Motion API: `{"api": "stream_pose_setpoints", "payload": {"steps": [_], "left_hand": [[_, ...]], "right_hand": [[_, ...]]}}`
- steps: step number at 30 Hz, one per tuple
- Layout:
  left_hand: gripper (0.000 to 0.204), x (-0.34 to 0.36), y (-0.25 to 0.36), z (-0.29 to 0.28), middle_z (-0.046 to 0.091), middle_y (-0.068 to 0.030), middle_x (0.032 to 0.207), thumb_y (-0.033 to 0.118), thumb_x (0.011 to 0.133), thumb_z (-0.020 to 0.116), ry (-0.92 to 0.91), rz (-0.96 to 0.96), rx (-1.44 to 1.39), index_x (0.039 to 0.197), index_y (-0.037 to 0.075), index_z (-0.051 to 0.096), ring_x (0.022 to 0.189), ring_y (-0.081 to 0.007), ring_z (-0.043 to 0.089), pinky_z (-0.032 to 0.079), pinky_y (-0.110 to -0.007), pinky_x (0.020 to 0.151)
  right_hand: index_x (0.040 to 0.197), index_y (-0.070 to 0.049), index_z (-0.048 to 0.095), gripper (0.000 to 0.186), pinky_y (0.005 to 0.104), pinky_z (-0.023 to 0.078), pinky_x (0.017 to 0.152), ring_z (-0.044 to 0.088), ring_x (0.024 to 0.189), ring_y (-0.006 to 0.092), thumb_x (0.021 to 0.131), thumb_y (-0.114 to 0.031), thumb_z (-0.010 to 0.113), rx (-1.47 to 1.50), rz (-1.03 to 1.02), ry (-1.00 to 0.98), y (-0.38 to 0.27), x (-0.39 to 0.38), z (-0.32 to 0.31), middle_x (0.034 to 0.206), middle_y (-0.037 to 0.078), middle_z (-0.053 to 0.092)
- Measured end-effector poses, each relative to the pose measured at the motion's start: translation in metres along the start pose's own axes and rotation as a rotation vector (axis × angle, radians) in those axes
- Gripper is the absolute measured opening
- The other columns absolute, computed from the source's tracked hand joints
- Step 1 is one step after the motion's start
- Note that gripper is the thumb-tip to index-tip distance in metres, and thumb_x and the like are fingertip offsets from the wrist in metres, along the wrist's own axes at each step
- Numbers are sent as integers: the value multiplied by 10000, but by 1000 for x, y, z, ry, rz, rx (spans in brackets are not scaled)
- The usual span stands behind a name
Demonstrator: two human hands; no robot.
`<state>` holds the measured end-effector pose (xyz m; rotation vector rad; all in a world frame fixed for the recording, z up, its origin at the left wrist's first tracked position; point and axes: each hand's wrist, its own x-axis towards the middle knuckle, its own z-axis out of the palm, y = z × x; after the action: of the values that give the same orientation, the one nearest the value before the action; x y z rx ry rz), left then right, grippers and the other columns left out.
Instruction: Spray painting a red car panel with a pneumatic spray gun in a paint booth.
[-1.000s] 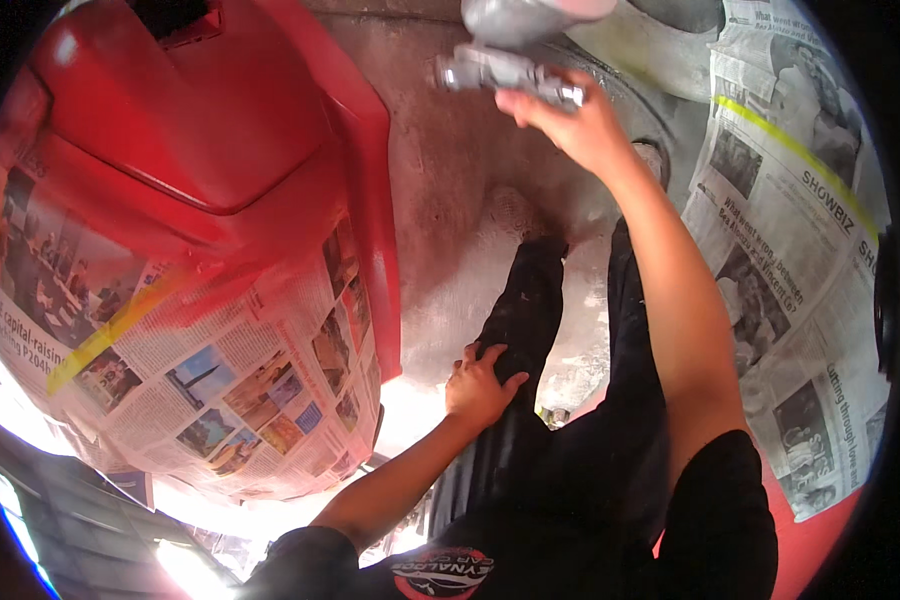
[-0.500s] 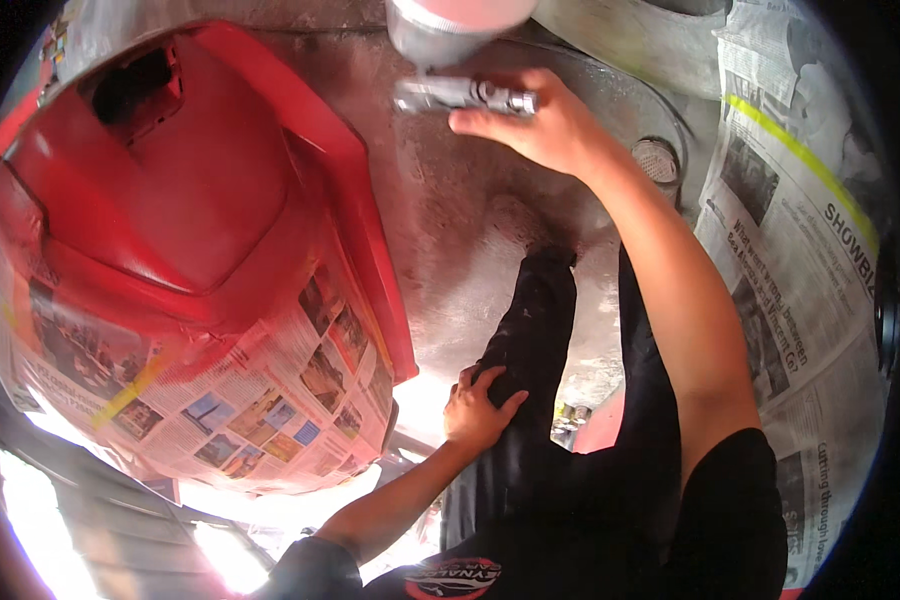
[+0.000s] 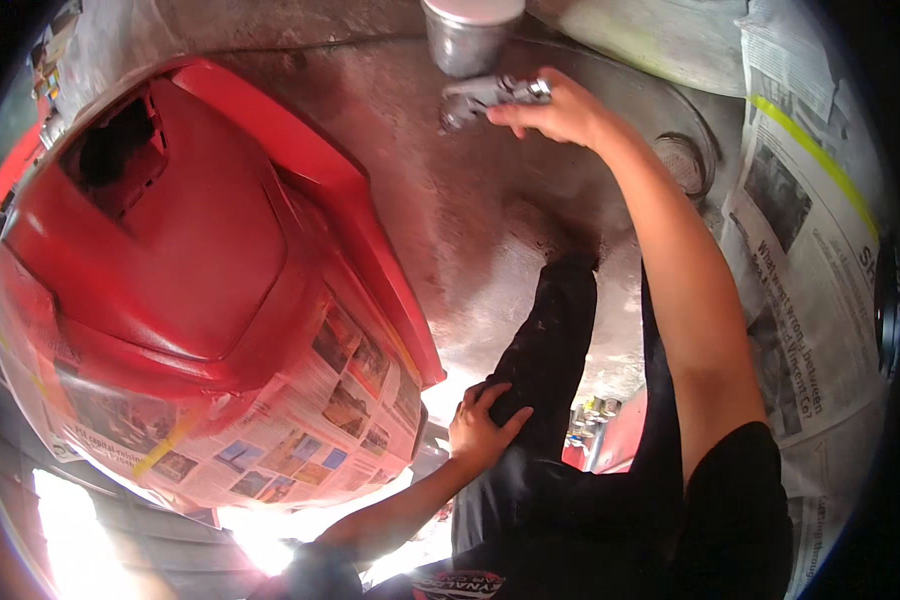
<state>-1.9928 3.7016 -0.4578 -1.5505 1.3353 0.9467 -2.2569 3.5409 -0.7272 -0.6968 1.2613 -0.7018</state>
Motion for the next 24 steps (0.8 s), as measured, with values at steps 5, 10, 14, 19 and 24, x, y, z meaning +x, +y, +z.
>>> {"api": "stream_pose_setpoints", "payload": {"steps": [5, 10, 14, 19, 24], "left_hand": [[519, 8, -10, -12, 512, -141, 1197, 458, 718, 707, 12, 2, -48, 1133, 165, 601, 1103, -331, 514, 429, -414, 930], [516, 14, -11, -25, 509, -145, 1199, 453, 722, 705, 40, -17, -68, 1134, 161, 601, 1105, -347, 506, 427, -421, 933], [510, 14, -14, -22, 500, -147, 1213, 449, 728, 702, 43, 29, -123, 1136, 161, 602, 1107, -349, 500, 420, -421, 942], [525, 9, -13, -16, 487, -145, 1232, 457, 737, 691, 13, 34, -99, 1161, 166, 586, 1122, -346, 488, 416, -420, 949], [544, 2, -4, -19, 474, -133, 1250, 477, 743, 676, -20, 50, -66, 1185, 179, 567, 1140, -338, 477, 414, -421, 957]], "right_hand": [[810, -87, 612, 342, 236, 258, 378, 377, 411, 53, 791, -422, 678, 178, -339, 258, -51, 87, 19, 582, -12, 528], [802, -15, 670, 342, 329, 439, 629, 586, 649, 162, 802, -357, 678, 214, -394, 264, -116, 150, 10, 678, 81, 638], [791, -13, 668, 350, 339, 444, 637, 585, 632, 174, 787, -362, 695, 309, -701, 377, -137, 161, 22, 668, 79, 640], [796, -52, 617, 373, 283, 370, 530, 503, 570, 117, 777, -415, 697, -45, -291, 129, -116, 83, -5, 653, 32, 586], [1007, 12, 566, 543, 239, 450, 626, 573, 637, 97, 725, -414, 751, -155, -87, 21, -110, -14, -35, 672, 27, 608]]}}
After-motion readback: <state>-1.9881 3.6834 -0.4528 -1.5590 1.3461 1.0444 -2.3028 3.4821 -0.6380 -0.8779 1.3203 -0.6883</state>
